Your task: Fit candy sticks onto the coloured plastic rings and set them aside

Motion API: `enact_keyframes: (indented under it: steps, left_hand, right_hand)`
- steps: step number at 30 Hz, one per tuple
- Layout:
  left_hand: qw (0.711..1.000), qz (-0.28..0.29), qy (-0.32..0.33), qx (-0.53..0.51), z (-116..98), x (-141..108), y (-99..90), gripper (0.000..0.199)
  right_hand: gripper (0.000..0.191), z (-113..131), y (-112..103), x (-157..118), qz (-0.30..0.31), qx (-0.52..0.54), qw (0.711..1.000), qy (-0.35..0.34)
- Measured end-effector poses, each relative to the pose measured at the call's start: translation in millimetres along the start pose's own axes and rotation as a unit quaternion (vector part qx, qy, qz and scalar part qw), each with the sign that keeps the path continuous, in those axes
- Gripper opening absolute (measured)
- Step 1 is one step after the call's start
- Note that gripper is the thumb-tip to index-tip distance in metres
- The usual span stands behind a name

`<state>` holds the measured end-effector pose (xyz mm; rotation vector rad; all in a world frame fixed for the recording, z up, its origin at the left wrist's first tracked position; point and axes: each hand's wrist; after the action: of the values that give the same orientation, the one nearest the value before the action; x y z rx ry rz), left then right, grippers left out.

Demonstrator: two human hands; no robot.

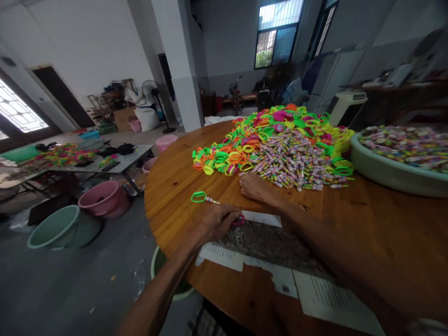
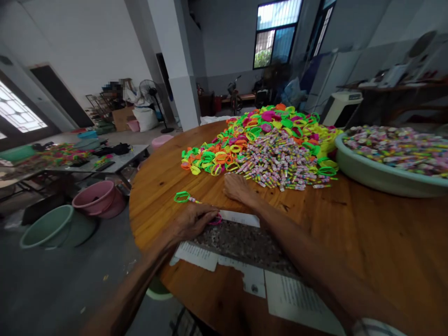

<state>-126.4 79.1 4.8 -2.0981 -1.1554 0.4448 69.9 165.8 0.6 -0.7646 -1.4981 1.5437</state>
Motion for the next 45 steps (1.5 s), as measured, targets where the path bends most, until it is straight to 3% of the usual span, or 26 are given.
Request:
enact_keyframes:
  steps: [6,11,18,29,36,39,45]
  left_hand:
    - [1.0,-0.009,0.004,-0.022,7,5,1.7,0.028]
    - [1.0,-0.011,0.002,-0.017,9,9,4.4,0.03]
    - [1.0,-0.016,0.023,0.005,6,6,3.6,0.033]
    - [0.999,-0.028,0.027,-0.012,10,6,8.0,0.031]
    - [0.999,-0.043,0.028,0.004,10,5,8.2,0.033]
    - [0.998,-0.056,0.011,0.023,9,4,12.2,0.032]
    - [0.985,-0.112,-0.051,0.118,-3,1,22.3,0.034]
  right_hand:
    - [0.034,26,-19,-81,-0.065,0.095,0.993,-0.032]
    - [0.024,56,-2,-132,-0.159,0.2,0.96,-0.113]
    - [0.025,65,10,-131,-0.195,0.18,0.959,-0.102]
    - [0.025,68,12,-134,-0.188,0.181,0.958,-0.116]
    - [0.017,72,12,-134,-0.14,0.01,0.982,-0.128]
    - [0.017,73,12,-135,-0.126,-0.02,0.982,-0.14]
    - [0.025,72,17,-135,-0.172,0.016,0.979,-0.11]
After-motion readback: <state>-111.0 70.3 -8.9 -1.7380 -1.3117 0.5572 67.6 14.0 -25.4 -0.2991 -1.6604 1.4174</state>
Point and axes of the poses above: each hand's wrist, its own x-axis towards the middle knuckle, its own y-axis out of the palm, z = x × y, and after that the axes turned 11 degrees about -y, right-handed
